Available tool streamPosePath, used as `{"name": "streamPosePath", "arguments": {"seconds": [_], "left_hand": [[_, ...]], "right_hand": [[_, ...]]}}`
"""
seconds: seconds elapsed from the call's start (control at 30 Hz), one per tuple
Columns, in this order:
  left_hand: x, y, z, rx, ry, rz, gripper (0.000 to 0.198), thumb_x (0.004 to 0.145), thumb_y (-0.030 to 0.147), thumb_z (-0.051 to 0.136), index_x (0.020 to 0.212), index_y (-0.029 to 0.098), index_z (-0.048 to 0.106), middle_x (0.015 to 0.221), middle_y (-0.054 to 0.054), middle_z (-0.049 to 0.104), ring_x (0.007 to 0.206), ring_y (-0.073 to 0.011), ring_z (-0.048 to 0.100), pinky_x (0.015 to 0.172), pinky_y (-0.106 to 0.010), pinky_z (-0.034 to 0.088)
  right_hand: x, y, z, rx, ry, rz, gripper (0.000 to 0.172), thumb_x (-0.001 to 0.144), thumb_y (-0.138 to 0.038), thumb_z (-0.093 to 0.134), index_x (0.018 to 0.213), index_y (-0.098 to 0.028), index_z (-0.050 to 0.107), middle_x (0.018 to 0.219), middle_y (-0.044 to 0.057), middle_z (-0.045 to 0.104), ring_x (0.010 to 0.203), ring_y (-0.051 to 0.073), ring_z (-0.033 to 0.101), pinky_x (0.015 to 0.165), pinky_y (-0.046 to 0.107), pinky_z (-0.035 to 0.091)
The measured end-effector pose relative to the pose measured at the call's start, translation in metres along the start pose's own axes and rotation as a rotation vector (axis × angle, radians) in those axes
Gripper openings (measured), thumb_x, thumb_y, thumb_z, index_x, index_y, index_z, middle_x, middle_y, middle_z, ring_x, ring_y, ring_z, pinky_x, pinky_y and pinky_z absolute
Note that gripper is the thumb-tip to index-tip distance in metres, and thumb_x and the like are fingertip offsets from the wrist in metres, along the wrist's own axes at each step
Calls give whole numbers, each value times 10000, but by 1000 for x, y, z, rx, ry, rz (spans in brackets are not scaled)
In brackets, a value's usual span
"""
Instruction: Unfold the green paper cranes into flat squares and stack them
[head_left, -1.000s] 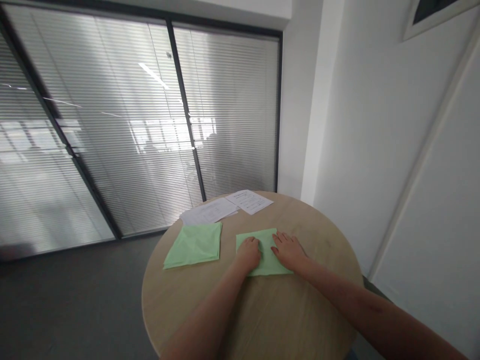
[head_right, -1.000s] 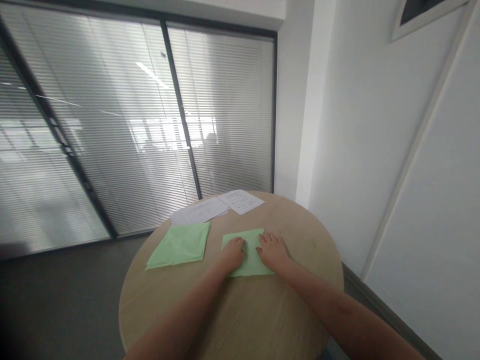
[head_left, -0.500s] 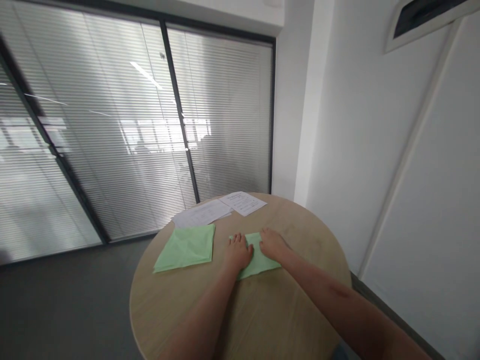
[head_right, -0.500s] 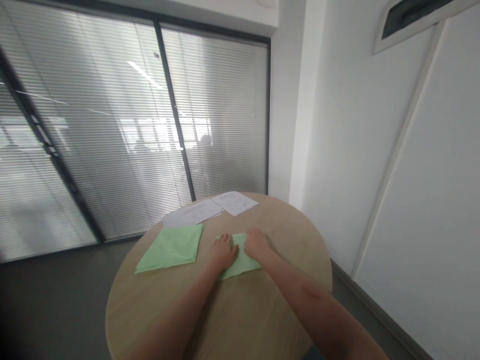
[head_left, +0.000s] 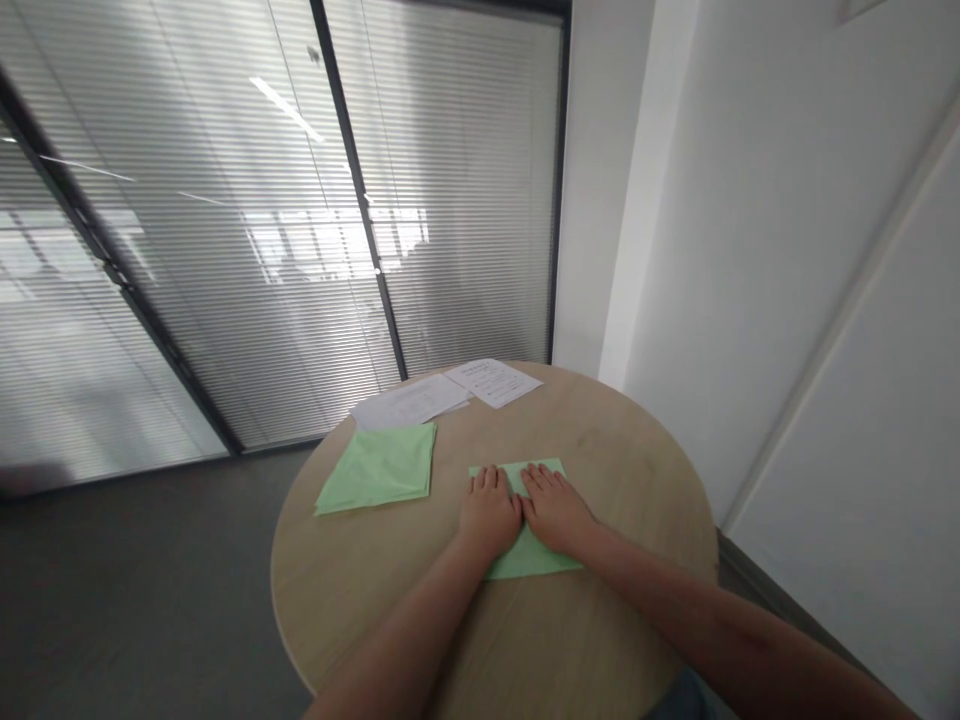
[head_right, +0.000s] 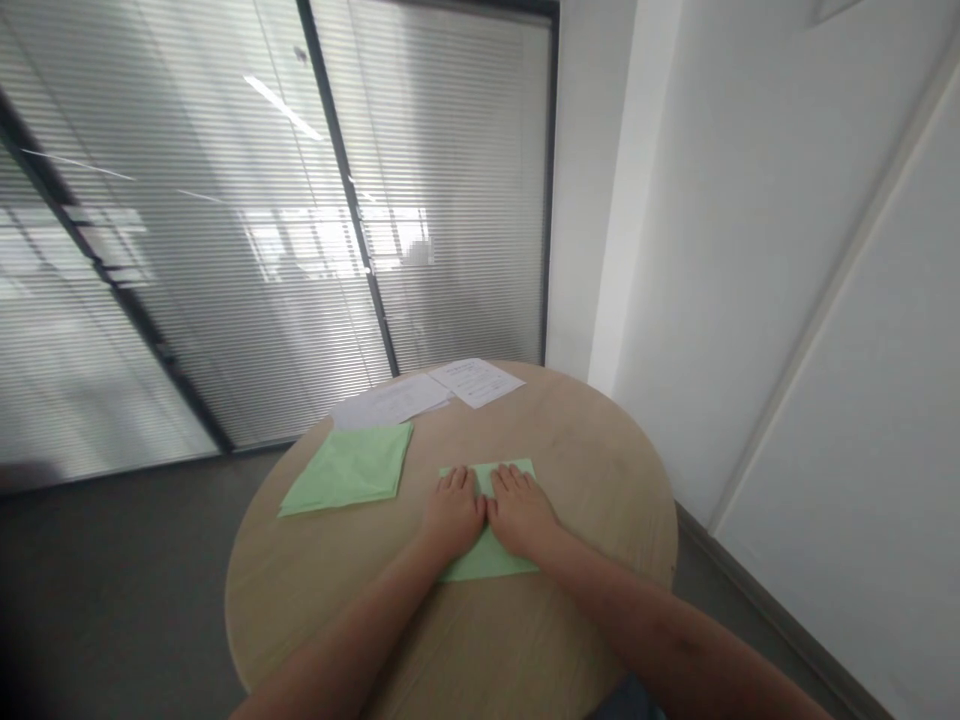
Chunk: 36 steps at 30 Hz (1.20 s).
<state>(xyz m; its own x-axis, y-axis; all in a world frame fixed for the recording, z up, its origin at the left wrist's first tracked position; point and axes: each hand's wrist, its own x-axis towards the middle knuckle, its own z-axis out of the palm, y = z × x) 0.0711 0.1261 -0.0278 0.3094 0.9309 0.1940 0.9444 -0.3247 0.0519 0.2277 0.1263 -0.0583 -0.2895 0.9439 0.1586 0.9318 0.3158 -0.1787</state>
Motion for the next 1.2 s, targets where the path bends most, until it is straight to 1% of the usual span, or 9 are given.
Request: {"name": "streamPosePath", "arguments": {"seconds": [0.13, 0.3, 0.5, 0.7, 0.83, 0.93, 1.03, 1.13, 1.2], "left_hand": [[2, 2, -1, 0, -23, 0, 624, 994, 372, 394, 1497, 9, 466, 1560, -225, 460, 1446, -359, 419, 1210, -496, 313], [28, -13, 3, -4, -85, -46, 685, 1025, 459, 322, 1566, 41, 375, 1635, -197, 356, 1531, -329, 309, 1253, -508, 230], [49, -29, 5, 19, -85, -86, 654, 1027, 448, 303, 1581, 108, 367, 1645, -190, 342, 1533, -340, 304, 1236, -554, 226], [58, -33, 1, 46, -117, -58, 586, 1038, 454, 285, 1589, 281, 385, 1652, -179, 330, 1528, -383, 295, 1189, -646, 217], [58, -36, -1, 30, -128, -110, 589, 1032, 484, 283, 1590, 318, 379, 1661, -168, 314, 1541, -387, 265, 1189, -658, 203], [55, -35, -4, 30, -101, -190, 614, 1021, 493, 297, 1584, 269, 399, 1645, -202, 333, 1530, -400, 287, 1181, -661, 223], [49, -28, -6, 84, -17, -247, 662, 1005, 489, 337, 1557, 135, 435, 1628, -251, 337, 1523, -416, 289, 1197, -636, 220], [41, -12, -6, 115, 68, -149, 648, 1002, 428, 362, 1538, 72, 438, 1649, -227, 308, 1545, -379, 251, 1243, -559, 183], [35, 0, -3, 67, 24, -31, 622, 1013, 401, 345, 1539, 80, 431, 1651, -192, 329, 1541, -332, 282, 1250, -494, 215]], "right_hand": [[-6, 2, -1, -10, -6, 17, 634, 1047, -410, 274, 1585, -100, 400, 1646, 142, 324, 1531, 340, 293, 1254, 541, 216], [17, 10, -9, -8, -33, 24, 630, 1055, -406, 259, 1597, -104, 372, 1653, 138, 314, 1537, 324, 282, 1255, 541, 209], [37, 24, -12, -30, -36, 75, 603, 1049, -364, 253, 1600, -151, 373, 1653, 118, 326, 1532, 321, 289, 1244, 545, 215], [44, 35, -13, -31, -28, 200, 600, 1039, -399, 268, 1600, -217, 382, 1662, 102, 315, 1527, 327, 284, 1220, 604, 196], [44, 47, -16, -29, -23, 281, 597, 1041, -412, 251, 1600, -245, 378, 1673, 87, 293, 1528, 340, 264, 1194, 672, 175], [43, 50, -17, -21, -25, 314, 604, 1041, -459, 261, 1601, -261, 373, 1675, 93, 285, 1530, 350, 250, 1184, 685, 169], [42, 49, -16, -28, -4, 352, 630, 1038, -495, 260, 1603, -238, 367, 1667, 128, 294, 1524, 365, 244, 1175, 692, 161], [41, 47, -15, -34, 17, 359, 637, 1036, -494, 256, 1596, -216, 379, 1652, 152, 315, 1519, 367, 247, 1173, 688, 159], [40, 45, -16, -31, 32, 348, 634, 1036, -488, 260, 1588, -207, 392, 1647, 160, 322, 1515, 363, 252, 1176, 680, 162]]}}
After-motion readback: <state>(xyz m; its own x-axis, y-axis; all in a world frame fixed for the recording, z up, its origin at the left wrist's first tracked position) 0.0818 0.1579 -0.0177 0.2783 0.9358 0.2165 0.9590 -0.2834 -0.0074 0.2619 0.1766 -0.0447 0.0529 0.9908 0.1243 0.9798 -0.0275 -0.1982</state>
